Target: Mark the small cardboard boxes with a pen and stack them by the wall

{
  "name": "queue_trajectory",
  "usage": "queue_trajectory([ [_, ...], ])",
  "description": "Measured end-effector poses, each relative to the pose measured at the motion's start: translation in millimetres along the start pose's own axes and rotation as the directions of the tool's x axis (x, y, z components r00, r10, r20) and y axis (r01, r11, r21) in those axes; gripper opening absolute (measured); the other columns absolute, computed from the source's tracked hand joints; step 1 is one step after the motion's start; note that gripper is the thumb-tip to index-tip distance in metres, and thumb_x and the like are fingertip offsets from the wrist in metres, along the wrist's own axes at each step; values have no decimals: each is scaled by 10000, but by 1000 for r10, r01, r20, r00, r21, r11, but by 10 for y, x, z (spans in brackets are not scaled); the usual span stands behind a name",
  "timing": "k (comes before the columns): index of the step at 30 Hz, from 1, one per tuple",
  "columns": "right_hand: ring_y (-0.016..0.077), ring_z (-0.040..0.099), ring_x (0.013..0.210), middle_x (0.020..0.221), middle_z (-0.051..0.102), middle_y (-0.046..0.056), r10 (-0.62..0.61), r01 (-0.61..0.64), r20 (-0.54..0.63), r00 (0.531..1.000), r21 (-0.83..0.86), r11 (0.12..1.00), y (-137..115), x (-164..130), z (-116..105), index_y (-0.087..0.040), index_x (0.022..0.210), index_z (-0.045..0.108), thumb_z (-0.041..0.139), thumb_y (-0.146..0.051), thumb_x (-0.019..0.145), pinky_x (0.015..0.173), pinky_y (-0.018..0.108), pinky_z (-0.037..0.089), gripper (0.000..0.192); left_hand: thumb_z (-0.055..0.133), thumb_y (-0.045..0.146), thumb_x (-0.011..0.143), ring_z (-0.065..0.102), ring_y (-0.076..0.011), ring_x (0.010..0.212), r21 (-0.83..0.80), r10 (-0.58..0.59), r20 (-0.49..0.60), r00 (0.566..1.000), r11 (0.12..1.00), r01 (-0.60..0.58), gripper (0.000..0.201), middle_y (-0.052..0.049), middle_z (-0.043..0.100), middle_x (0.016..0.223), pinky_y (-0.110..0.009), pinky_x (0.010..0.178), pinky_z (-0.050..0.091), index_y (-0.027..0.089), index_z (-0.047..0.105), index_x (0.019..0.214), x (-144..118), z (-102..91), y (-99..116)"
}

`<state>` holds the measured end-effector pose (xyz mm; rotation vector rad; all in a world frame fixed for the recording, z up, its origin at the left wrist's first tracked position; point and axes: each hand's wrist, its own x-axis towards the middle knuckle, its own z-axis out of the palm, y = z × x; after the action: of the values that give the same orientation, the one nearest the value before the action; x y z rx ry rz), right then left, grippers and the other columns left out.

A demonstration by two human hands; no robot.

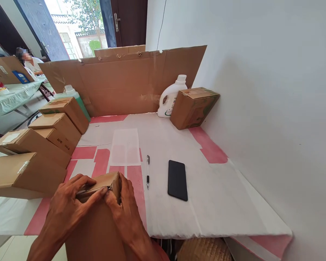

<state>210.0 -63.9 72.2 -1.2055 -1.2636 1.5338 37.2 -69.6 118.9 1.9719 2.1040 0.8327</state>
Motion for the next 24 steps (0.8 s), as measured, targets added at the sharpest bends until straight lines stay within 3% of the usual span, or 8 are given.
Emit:
queue_trajectory([
  [4,299,452,1478,1611,492,58,1,-6,149,989,29,1000,96,-49,-176,-329,1551,488,560,-638,967,1171,456,414,664,672,661,806,693,-256,736,29,-102,44,994,994,101,376,-8,731,839,-333,633,457,289,714,783,6,26,-53],
  [6,301,568,1355,1470,623,95,-4,8,30,1000,-118,993,169,27,-360,-274,1410,618,458,-685,987,1084,426,465,611,676,614,809,689,-252,754,70,-126,62,990,990,121,332,1,729,851,-330,645,446,284,703,783,1,64,-34],
  [8,301,683,1082,1136,753,120,7,-84,-190,982,-399,913,248,191,-559,-215,1203,685,424,-669,999,918,399,501,563,671,549,840,680,-238,768,118,-133,78,988,985,124,281,10,725,863,-330,671,442,273,687,790,-3,101,14],
  [10,288,677,856,862,731,92,18,-235,-352,936,-585,776,332,409,-726,-195,1053,667,508,-560,993,762,369,461,403,660,494,875,674,-227,779,156,-128,86,988,981,113,249,14,718,864,-335,699,443,257,668,795,-1,129,62],
  [12,278,644,763,749,683,69,38,-317,-416,909,-629,710,423,630,-832,-202,922,637,606,-412,949,677,343,391,214,659,497,893,674,-227,783,168,-115,94,989,981,98,264,13,716,864,-342,714,448,250,666,801,3,143,76],
  [18,208,560,591,550,570,1,35,-259,-387,921,-544,798,661,942,-921,-245,630,501,646,-222,834,593,305,306,252,755,571,859,703,-256,901,65,24,186,982,997,-37,332,10,741,999,-367,778,494,305,718,1053,-27,94,-109],
  [22,199,601,567,616,630,-1,-22,-127,-371,928,-372,919,536,737,-888,-244,782,525,579,-477,911,563,300,410,271,829,566,808,699,-253,883,58,109,181,977,991,-122,419,-1,734,1003,-371,767,501,274,703,1080,-37,96,-190],
  [24,204,659,623,727,690,20,-93,28,-361,928,-180,983,370,516,-787,-244,892,535,566,-569,933,570,303,477,329,822,575,817,700,-245,872,51,143,167,976,987,-154,419,0,730,991,-375,776,502,261,695,1064,-26,123,-190],
])
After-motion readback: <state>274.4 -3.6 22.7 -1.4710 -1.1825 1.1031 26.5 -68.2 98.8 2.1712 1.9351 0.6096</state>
